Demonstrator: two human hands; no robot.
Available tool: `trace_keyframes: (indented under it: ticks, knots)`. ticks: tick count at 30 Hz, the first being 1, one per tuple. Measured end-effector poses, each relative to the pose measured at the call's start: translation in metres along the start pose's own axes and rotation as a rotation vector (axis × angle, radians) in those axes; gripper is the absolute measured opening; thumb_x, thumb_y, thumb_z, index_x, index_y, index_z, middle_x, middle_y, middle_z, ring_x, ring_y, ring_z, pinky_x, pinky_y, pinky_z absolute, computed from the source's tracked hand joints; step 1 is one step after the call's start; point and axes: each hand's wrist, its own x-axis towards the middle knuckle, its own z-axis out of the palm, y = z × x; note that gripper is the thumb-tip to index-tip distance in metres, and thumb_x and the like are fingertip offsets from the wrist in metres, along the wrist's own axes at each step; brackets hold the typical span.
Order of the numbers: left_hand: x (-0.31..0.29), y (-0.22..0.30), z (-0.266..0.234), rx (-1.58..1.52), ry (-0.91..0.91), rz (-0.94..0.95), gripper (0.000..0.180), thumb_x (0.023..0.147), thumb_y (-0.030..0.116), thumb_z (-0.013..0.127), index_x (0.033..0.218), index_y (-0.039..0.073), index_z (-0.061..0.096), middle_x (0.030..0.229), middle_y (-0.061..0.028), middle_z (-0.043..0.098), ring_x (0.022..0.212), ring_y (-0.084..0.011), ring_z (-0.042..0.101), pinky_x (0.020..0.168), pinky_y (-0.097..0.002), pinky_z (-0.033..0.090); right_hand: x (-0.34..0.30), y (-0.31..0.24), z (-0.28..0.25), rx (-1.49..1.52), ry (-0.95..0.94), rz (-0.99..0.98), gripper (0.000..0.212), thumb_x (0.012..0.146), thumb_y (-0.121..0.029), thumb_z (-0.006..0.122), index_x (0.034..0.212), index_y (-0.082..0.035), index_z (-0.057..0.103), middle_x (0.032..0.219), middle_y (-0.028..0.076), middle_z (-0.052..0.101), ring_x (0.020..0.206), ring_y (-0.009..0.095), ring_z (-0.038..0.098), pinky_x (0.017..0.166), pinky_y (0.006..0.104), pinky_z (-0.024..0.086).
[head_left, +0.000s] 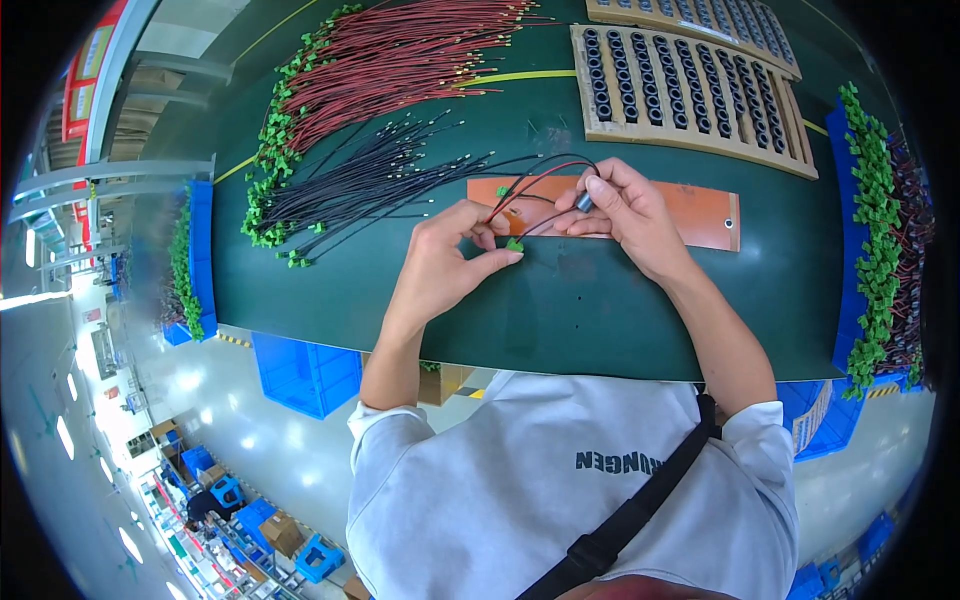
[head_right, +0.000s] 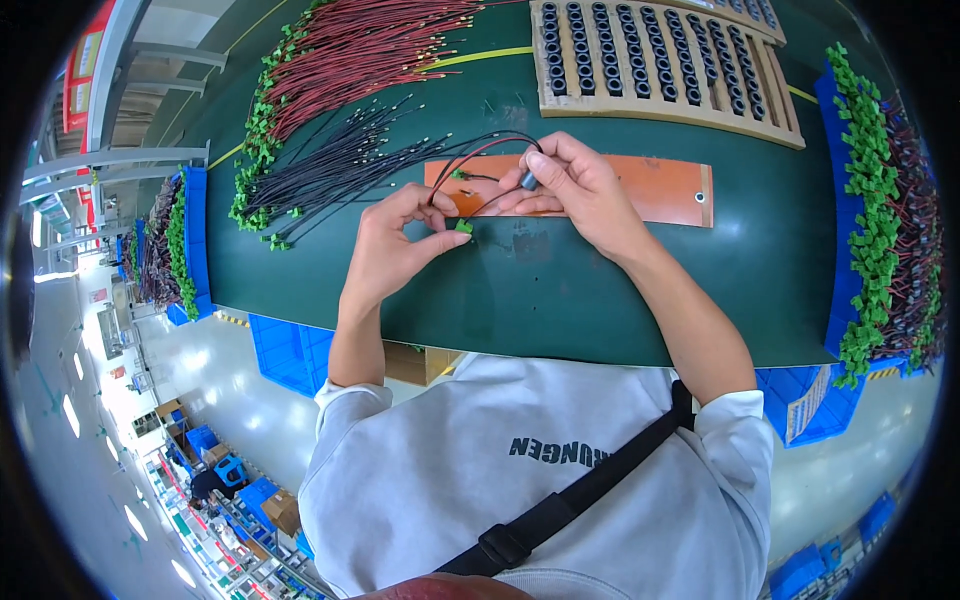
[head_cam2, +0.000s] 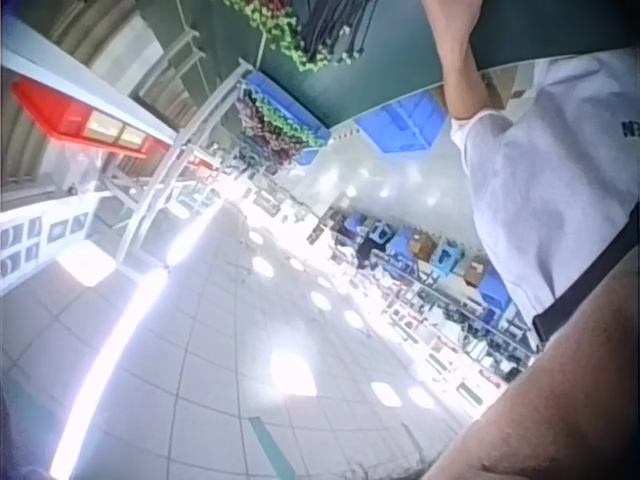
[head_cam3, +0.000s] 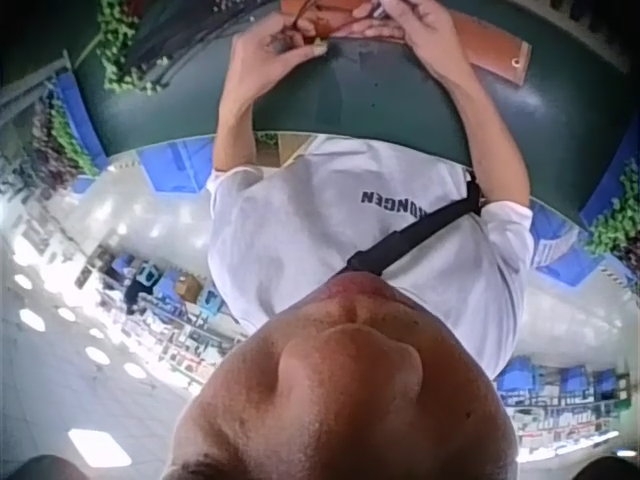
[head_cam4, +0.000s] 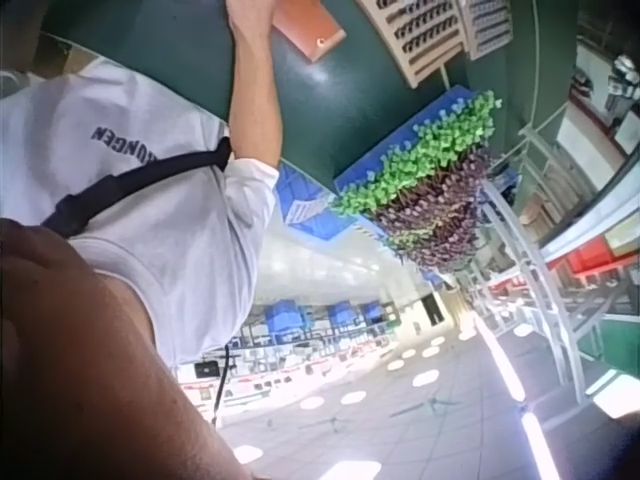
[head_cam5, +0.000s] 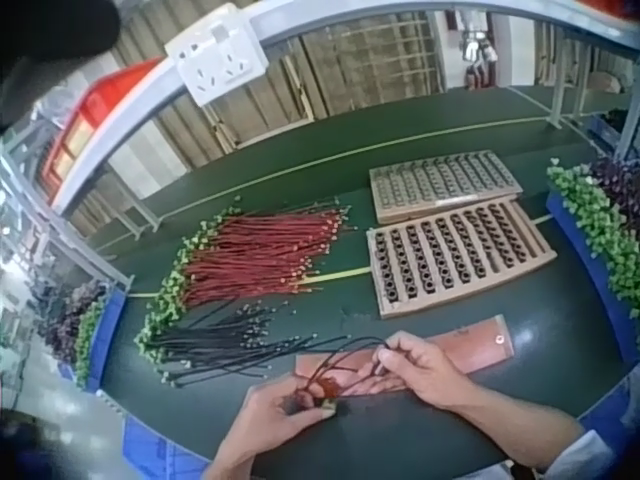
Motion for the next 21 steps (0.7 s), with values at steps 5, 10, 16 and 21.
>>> trace_keyframes:
  ticks: [5,10,16,21]
  knots:
    - [0.002,0.002,0.001,0.048,-0.035,0.031,0.029,0.073,-0.003,0.086,0.097,-0.003,0.07,0.092,-0.0053,0.069,0.077,-0.0127,0.065,0.073,-0.0279,0.055,-0.001,0.001,0.001,0.0,0.03,0.002,0.022,0.111,-0.025,0.048,0.109,-0.004,0.054,0.109,0.012,0.069,0.099,0.021,0.074,0.084,0.0271,0.061]
    - [0.005,-0.018,0.007,-0.11,0.045,-0.03,0.021,0.082,0.0,0.079,0.101,-0.004,0.071,0.086,-0.0053,0.07,0.075,-0.0118,0.065,0.07,-0.0273,0.054,-0.002,0.002,-0.001,-0.043,-0.001,-0.01,0.022,0.11,-0.025,0.049,0.111,-0.004,0.055,0.111,0.01,0.07,0.096,0.014,0.072,0.082,0.0251,0.059]
    - [0.017,-0.025,0.009,-0.273,0.092,-0.105,0.011,0.09,-0.002,0.071,0.101,-0.005,0.073,0.082,-0.0058,0.069,0.072,-0.0098,0.065,0.066,-0.0243,0.053,-0.001,0.001,-0.002,-0.083,-0.01,-0.029,0.021,0.11,-0.025,0.052,0.11,-0.005,0.058,0.109,0.007,0.071,0.083,0.006,0.063,0.077,0.023,0.055]
    - [0.023,-0.024,0.006,0.21,0.138,0.231,0.016,0.087,0.0,0.074,0.103,-0.004,0.073,0.083,-0.0111,0.069,0.074,-0.0187,0.068,0.067,-0.0293,0.053,-0.002,0.002,0.0,-0.105,0.0,-0.036,0.021,0.109,-0.025,0.052,0.109,-0.005,0.058,0.106,0.006,0.071,0.081,0.006,0.061,0.076,0.0236,0.054]
